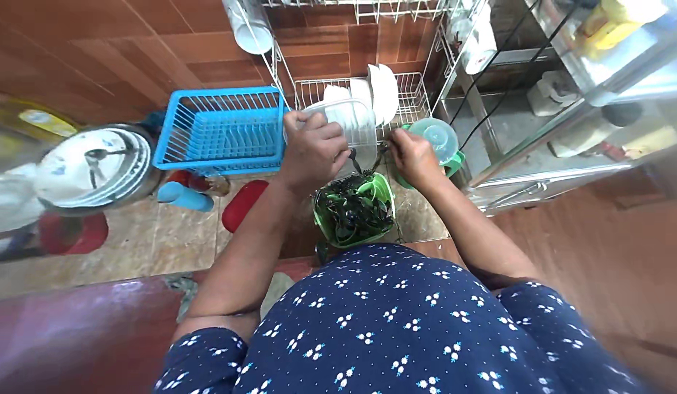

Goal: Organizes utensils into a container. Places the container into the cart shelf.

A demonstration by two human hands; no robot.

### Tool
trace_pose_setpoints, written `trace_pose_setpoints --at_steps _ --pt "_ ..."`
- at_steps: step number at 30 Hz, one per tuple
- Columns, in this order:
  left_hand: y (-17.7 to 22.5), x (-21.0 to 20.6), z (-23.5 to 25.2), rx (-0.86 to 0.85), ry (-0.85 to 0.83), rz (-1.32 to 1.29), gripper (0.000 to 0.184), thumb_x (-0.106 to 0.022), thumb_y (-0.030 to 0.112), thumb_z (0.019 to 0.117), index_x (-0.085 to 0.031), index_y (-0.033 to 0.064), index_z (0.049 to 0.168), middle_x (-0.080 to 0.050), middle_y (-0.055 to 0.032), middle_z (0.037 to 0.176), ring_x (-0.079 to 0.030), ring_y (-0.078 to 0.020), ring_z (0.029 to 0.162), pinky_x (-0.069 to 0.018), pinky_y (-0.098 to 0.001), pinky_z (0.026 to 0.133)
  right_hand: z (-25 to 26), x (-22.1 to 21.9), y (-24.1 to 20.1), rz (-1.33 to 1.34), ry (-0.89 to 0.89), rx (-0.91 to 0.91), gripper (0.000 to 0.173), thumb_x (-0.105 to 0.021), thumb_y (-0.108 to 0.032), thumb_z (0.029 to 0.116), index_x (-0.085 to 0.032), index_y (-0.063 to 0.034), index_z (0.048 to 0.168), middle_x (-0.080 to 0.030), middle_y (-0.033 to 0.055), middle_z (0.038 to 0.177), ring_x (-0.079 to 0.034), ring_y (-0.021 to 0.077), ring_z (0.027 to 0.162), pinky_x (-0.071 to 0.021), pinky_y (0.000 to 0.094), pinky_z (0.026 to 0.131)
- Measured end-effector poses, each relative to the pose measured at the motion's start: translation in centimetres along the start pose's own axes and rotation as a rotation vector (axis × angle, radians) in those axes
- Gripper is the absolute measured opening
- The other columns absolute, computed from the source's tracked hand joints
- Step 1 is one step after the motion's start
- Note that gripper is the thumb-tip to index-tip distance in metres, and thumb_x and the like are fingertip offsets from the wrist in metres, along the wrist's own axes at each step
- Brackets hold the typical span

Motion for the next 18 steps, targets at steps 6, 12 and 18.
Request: trace_pose_setpoints --at_steps 6,12,18 --pt "-0.5 0.8 1.7 -0.021 -0.035 0.043 0.020 -0.060 0.022 0.0986 -0.073 0.0096 0.090 -0.069 -0.0083 0.092 -0.062 -0.0336 0.097 -0.0329 -0.0635 0.101 1.1 1.9 -0.2 0.000 0.023 0.042 0.018 -0.056 -0.008 0.1012 -0.070 0.0016 0.107 -0.072 0.0179 0.095 -0.073 0.0317 0.080 -0.0606 0.0486 0.070" --pt "-0.9 0.1 1.8 0.023 -0.026 0.034 0.018 -0.062 0.021 0.0973 -0.074 0.0083 0.091 -0.069 -0.0103 0.092 -0.063 -0.0357 0.097 -0.0335 -0.0658 0.100 1.2 2.5 0.5 0.002 0.101 0.057 0.017 -0.057 -0.007 0.1003 -0.070 0.0019 0.105 -0.072 0.0168 0.094 -0.073 0.0294 0.082 -0.0611 0.0454 0.071" --pt "-1.1 -0.8 2.3 0.026 -0.076 0.003 0.018 -0.063 0.021 0.0974 -0.075 0.0093 0.092 -0.069 -0.0087 0.093 -0.062 -0.0333 0.097 -0.0336 -0.0634 0.100 0.9 0.8 1.9 0.101 0.014 -0.003 0.019 -0.055 -0.009 0.1021 -0.069 0.0013 0.108 -0.073 0.0164 0.095 -0.073 0.0290 0.082 -0.0609 0.0465 0.074"
Point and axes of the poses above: each hand's wrist, its own z-axis towards the middle knuckle, its own x-axis out of the back of the hand, y = z × x, the point moved 6 cm from there along z, towards the middle knuckle
